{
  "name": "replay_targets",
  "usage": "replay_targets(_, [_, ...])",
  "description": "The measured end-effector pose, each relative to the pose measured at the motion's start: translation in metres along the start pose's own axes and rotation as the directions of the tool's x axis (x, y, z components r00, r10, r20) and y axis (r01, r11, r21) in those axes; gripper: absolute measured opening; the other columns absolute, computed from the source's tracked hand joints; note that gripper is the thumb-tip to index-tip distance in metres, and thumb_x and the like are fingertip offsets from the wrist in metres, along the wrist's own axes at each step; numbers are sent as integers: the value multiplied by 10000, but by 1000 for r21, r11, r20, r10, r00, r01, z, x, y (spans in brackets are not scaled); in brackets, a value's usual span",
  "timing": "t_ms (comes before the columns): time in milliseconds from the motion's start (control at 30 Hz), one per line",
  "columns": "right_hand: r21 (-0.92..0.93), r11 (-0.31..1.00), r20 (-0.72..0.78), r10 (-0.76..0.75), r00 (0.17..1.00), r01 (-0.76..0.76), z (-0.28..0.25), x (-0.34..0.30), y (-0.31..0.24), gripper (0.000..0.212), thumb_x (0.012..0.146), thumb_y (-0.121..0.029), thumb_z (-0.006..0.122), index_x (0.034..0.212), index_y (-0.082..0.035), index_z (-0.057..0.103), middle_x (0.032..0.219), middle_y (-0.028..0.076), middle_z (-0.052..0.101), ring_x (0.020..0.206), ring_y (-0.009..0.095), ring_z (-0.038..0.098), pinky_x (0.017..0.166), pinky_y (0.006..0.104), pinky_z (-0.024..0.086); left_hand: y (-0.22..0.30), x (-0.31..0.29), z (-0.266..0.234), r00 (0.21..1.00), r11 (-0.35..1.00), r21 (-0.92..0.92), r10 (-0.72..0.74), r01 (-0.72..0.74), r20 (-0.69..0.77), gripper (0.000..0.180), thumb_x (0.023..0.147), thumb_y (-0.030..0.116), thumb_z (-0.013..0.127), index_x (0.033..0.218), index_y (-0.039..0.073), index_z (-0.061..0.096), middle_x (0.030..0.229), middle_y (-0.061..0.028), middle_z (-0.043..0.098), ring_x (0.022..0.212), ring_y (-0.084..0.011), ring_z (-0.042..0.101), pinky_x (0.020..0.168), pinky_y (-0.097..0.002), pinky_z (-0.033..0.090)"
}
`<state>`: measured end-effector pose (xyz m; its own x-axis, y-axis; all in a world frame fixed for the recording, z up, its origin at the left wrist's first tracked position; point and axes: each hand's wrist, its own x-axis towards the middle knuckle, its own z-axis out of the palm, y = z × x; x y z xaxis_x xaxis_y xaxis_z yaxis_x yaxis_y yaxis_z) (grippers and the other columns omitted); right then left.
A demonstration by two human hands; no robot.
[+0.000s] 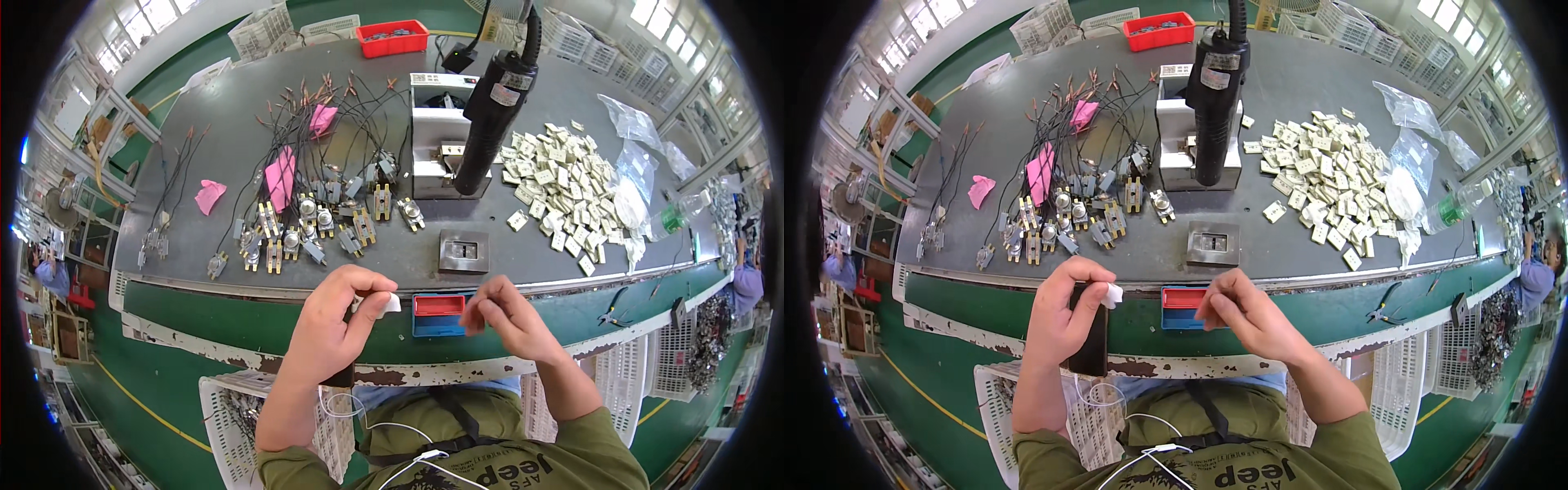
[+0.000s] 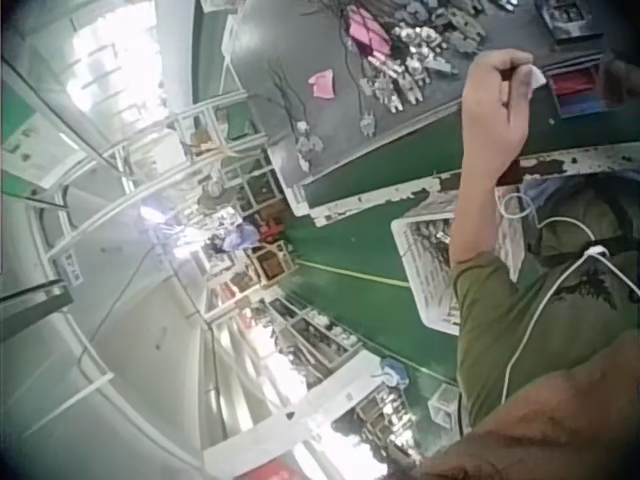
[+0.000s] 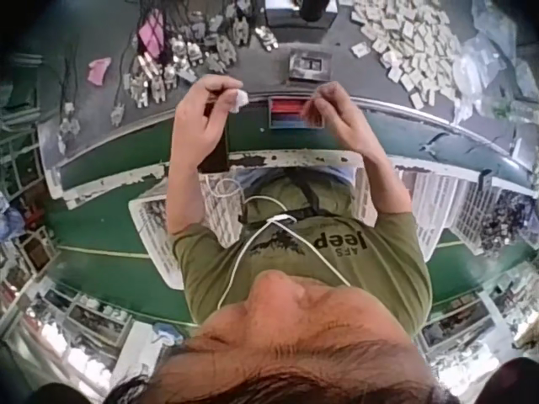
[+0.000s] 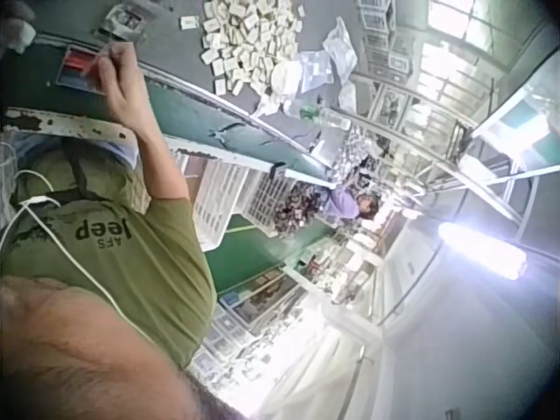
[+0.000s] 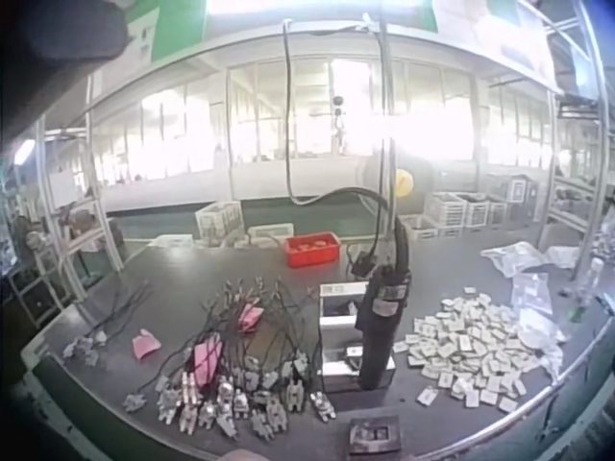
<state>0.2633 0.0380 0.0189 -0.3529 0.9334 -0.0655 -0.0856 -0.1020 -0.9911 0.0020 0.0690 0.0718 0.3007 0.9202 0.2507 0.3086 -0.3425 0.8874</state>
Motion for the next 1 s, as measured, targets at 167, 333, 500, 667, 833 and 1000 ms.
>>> replay_targets(167, [-289,921,70,-254,965,263,39,32,-34,433,812,-182,712,1161,-23,511,931,45,597,631,61,496,567,212,399,7,5,2,993,992,67,106,-109,46,91,842,2,603,932,7,588,846,-85,611,735,-180,594,675,-278,466])
replay_targets(333, [-279,959,58,-34,998,49,46,48,-43,230,823,-161,699,975,-1,634,737,25,619,596,40,481,552,204,408,11,4,5,996,994,62,90,-92,27,115,811,-33,598,918,6,583,822,-82,604,749,-170,592,702,-279,467])
replay_targets(500, [-156,987,76,-38,996,50,44,44,-43,177,849,-156,677,917,4,640,665,-36,567,580,3,426,503,183,339,10,11,-3,947,810,491,250,-319,203,125,751,-5,582,875,12,582,807,-82,579,790,-212,576,728,-312,450])
replay_targets(667, [-34,997,21,76,997,-75,36,49,-54,179,832,-172,698,845,-19,607,643,-27,557,505,4,423,442,169,295,-12,15,-12,969,989,126,39,-72,245,79,812,79,557,849,10,567,820,-64,559,796,-154,536,749,-288,418])
replay_targets(833, [10,995,5,96,995,-96,30,45,-54,203,847,-205,690,898,-20,624,676,-44,566,517,0,408,448,179,294,-15,8,-15,945,963,-223,-75,151,318,150,897,139,508,884,-5,545,861,-30,549,804,-106,493,748,-252,396])
replay_targets(1000, [-20,991,-108,-136,985,135,36,44,-54,168,846,-163,680,851,-10,609,816,47,605,501,20,431,425,174,305,-14,-4,1,989,835,-530,-124,148,80,180,943,140,541,1028,-18,533,867,-5,552,804,-73,515,710,-206,415])
